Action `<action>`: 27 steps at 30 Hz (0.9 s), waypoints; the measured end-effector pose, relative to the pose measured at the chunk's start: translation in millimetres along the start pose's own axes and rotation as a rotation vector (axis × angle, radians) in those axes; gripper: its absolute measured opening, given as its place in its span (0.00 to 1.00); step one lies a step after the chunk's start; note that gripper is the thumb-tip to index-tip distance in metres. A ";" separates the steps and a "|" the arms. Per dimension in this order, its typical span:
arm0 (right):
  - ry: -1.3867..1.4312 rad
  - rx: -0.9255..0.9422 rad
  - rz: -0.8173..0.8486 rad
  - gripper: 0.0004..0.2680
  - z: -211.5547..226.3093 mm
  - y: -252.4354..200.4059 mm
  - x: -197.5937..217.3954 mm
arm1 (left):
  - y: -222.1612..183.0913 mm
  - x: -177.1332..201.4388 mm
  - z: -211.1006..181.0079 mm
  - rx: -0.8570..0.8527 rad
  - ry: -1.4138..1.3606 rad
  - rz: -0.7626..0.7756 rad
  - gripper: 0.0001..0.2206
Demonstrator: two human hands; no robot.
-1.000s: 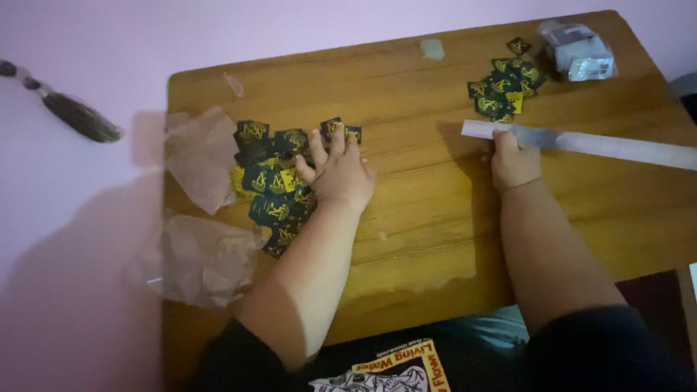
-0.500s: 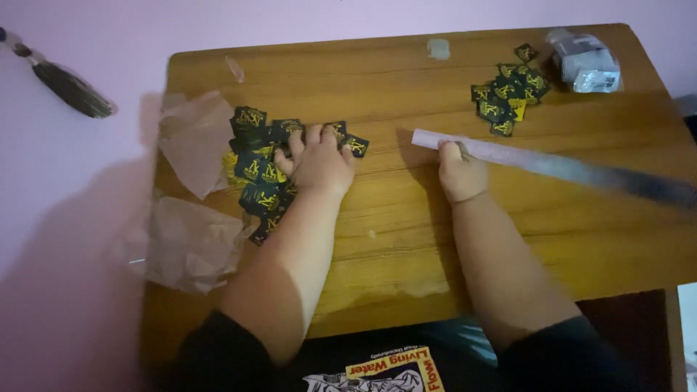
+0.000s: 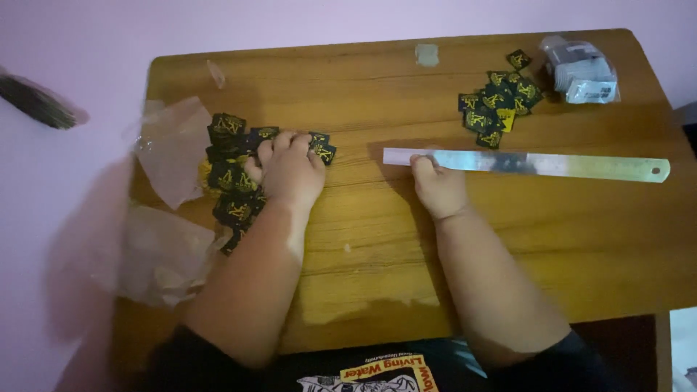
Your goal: Measuring the dimensions of small clothing labels using a metal ruler on a wooden table.
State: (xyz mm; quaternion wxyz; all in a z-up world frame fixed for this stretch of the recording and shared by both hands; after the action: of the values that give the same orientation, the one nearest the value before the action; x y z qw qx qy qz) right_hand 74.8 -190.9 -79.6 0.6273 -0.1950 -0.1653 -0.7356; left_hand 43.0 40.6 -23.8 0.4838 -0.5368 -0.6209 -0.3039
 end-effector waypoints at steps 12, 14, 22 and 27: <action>0.146 0.261 0.137 0.05 6.6 -8.7 -10.9 | -12.4 14.2 -9.1 0.030 -0.102 -0.075 0.18; 0.182 0.319 0.187 0.04 13.0 -10.0 -4.5 | -11.5 14.2 -9.9 -0.106 -0.105 -0.208 0.12; 0.235 0.302 0.254 0.07 15.6 -6.7 -19.9 | -15.5 11.7 -19.2 -0.778 -0.422 -0.642 0.19; 0.320 0.304 0.396 0.08 33.2 -11.2 -5.6 | -8.9 -29.9 -1.2 -0.413 -0.921 -0.231 0.14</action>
State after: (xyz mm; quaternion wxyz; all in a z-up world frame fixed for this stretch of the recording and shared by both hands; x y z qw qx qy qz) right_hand 67.1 -168.1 -53.5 0.7986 -0.0089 -0.1313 -0.5873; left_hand 33.4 26.3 -49.8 0.0075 -0.6273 -0.7516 -0.2039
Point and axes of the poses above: each hand's wrist, its own y-axis towards the middle knuckle, its own x-axis out of the back of the hand, z = x × y, the point moved 1 cm from there along y, towards the middle knuckle, and after that the axes turned 11 degrees about -x, right-handed, at the moved point
